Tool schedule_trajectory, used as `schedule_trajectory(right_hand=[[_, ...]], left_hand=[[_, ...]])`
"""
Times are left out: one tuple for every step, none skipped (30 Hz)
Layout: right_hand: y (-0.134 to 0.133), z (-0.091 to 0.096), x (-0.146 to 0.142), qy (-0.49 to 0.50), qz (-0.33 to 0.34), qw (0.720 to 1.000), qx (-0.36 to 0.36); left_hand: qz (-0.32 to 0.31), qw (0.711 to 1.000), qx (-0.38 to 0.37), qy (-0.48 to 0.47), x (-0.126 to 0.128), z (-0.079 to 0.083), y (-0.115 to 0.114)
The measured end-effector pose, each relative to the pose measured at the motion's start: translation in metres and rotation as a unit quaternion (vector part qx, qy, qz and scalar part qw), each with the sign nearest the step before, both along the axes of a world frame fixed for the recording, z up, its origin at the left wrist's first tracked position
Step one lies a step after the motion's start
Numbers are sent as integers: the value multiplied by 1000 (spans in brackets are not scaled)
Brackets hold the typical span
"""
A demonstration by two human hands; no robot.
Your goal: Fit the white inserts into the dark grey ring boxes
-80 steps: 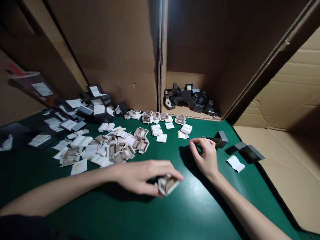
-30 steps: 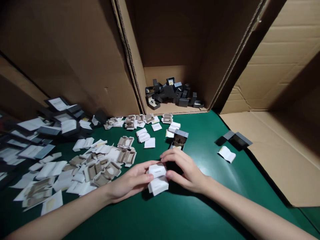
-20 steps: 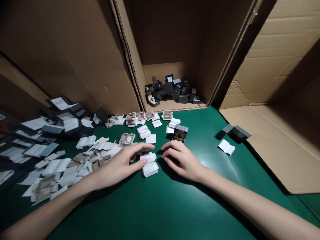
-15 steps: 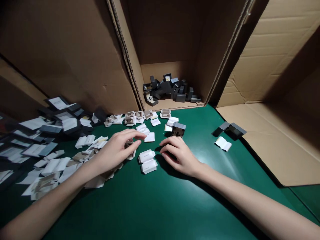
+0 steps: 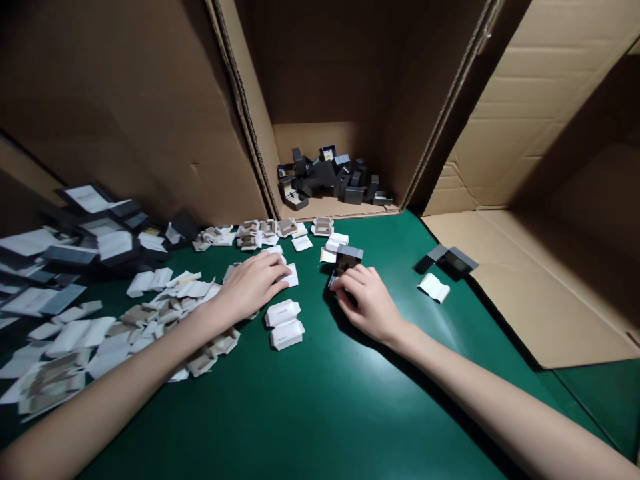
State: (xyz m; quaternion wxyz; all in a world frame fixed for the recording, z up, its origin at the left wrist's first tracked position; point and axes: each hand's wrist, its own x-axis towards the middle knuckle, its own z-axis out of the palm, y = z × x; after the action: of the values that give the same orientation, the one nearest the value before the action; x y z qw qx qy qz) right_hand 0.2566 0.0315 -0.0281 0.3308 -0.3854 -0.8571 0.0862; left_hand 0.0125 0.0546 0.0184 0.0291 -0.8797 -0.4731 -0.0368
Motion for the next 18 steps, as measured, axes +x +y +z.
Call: schedule_trajectory(right_hand=[[-1,0,0,-9,25,1000,-2],[-1,0,-1,-17,51,999,-4],[-2,1,-1,-24,77,997,-5],[-2,1,-1,-28,99,995,-4],[-3,1,-1,-32,117,993,-5],[-3,1,-1,-33,130,991,-5],[-3,1,-1,-33,138,990,-6],[-3,1,-1,-32,140,990,-7],[-3,1,-1,-29,141,990,-8],[-3,1,-1,-26,141,990,-9],[-3,1,-1,-21,143,990,-9],[-2,1,-1,-15,145,989,-10],[-2,1,-1,-7,146,989,-11],[-2,1,-1,3,147,989,-12],[-2,1,-2,13,146,989,-13],[-2,1,-2,23,143,989,-13],[-2,1,-2,33,140,990,-13],[-1,1,-2,42,138,989,-12]], left_hand=[[2,1000,-3,-5,-1,0,1],[3,1000,-8,-12,-1,-1,2],[5,1000,-12,-21,-1,-2,3],[8,999,-17,-30,-2,-2,4],[10,999,-20,-38,-2,-3,5],[12,999,-21,-44,-3,-4,5],[14,999,-21,-47,-3,-5,6],[13,998,-19,-50,-4,-6,6],[11,998,-16,-54,-4,-6,6],[9,998,-14,-58,-4,-6,5],[7,998,-13,-65,-3,-6,4],[6,997,-14,-73,-3,-5,3],[5,997,-17,-81,-2,-4,2],[5,996,-20,-90,-1,-1,0],[3,995,-23,-99,0,2,-2],[-2,994,-24,-109,2,6,-4],[-9,992,-23,-120,4,10,-7],[-20,991,-17,-134,6,14,-10]])
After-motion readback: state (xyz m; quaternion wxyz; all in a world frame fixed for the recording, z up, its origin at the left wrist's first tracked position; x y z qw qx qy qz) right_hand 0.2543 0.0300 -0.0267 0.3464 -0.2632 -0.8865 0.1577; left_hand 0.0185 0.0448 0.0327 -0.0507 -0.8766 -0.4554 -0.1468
